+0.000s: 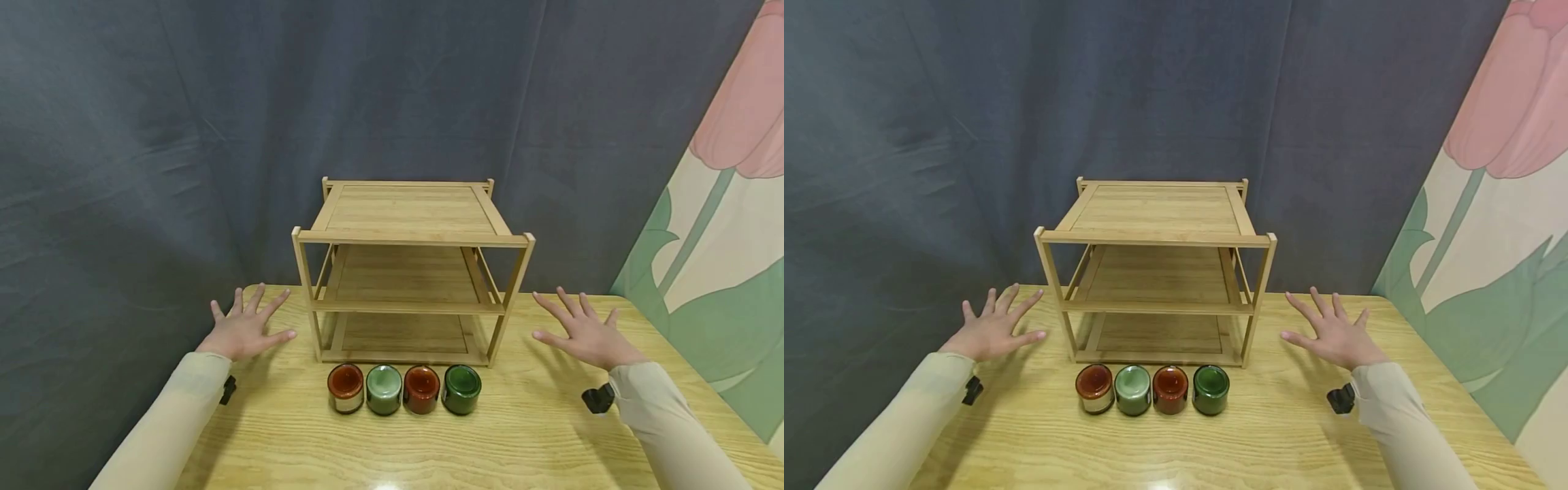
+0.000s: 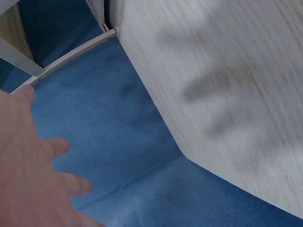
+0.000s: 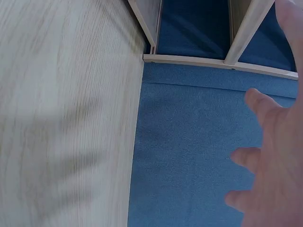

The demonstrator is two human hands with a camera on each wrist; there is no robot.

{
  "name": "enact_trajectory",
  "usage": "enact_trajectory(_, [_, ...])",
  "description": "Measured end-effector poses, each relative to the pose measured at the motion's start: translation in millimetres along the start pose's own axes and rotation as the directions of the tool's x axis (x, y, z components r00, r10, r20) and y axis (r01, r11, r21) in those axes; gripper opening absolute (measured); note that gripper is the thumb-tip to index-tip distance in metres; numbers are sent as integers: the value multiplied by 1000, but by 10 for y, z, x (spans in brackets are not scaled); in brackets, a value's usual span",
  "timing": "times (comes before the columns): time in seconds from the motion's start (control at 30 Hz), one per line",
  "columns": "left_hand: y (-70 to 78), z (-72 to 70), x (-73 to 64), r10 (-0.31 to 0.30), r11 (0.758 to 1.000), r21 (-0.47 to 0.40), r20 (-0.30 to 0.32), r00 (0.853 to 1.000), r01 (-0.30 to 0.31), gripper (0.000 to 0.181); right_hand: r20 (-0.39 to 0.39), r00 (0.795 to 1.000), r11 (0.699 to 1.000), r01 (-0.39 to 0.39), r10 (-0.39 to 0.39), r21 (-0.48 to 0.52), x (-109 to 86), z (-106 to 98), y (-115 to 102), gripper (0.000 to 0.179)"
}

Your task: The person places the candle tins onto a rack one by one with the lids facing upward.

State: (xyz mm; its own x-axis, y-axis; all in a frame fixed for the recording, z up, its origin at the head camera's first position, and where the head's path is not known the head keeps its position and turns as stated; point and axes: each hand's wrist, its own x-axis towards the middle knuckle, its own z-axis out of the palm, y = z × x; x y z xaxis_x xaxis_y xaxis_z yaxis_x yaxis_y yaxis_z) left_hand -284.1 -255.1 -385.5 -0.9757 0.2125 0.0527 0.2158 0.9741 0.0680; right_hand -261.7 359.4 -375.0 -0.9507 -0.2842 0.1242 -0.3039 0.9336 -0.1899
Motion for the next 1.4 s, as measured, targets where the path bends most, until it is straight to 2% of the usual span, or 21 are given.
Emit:
enact_trajectory(0.1, [-4,1,0,15,1000,-1,-13,1000,-15,90,10,1000,1000,-1,1,9,5,-1,0,77])
enact_trajectory(0.2, [-6,1,12,56,998,-33,-35,998,-57,90,34,999,999,8,-9,31,24,8,-7,77])
enact_trajectory(0.33, [17,-9,44,108,975,-187,-61,992,-118,86,70,998,997,3,-9,81,47,38,-19,76])
enact_trajectory(0.4, [31,-12,58,110,948,-294,-70,992,-125,82,75,997,994,-1,-7,109,53,58,-22,75])
enact_trajectory(0.47, [42,-7,72,96,907,-404,-73,993,-117,78,65,998,990,2,-11,138,54,76,-30,72])
enact_trajectory(0.6, [51,13,96,51,802,-591,-78,996,-88,72,35,999,982,30,-37,186,45,99,-48,62])
enact_trajectory(0.7, [69,26,112,38,721,-687,-92,995,-91,69,25,998,975,48,-54,219,37,108,-64,55])
enact_trajectory(0.83, [110,38,127,54,640,-758,-117,992,-124,65,20,997,966,66,-73,248,37,136,-76,48])
enact_trajectory(0.93, [154,37,123,56,607,-784,-123,991,-132,62,23,996,963,73,-82,260,30,166,-80,45])
enact_trajectory(1.2, [251,44,131,32,559,-821,-115,993,-113,55,36,996,958,67,-80,279,-16,221,-100,43])
enact_trajectory(1.4, [282,70,163,50,522,-842,-133,990,-139,54,33,995,951,80,-94,299,-45,223,-137,38])
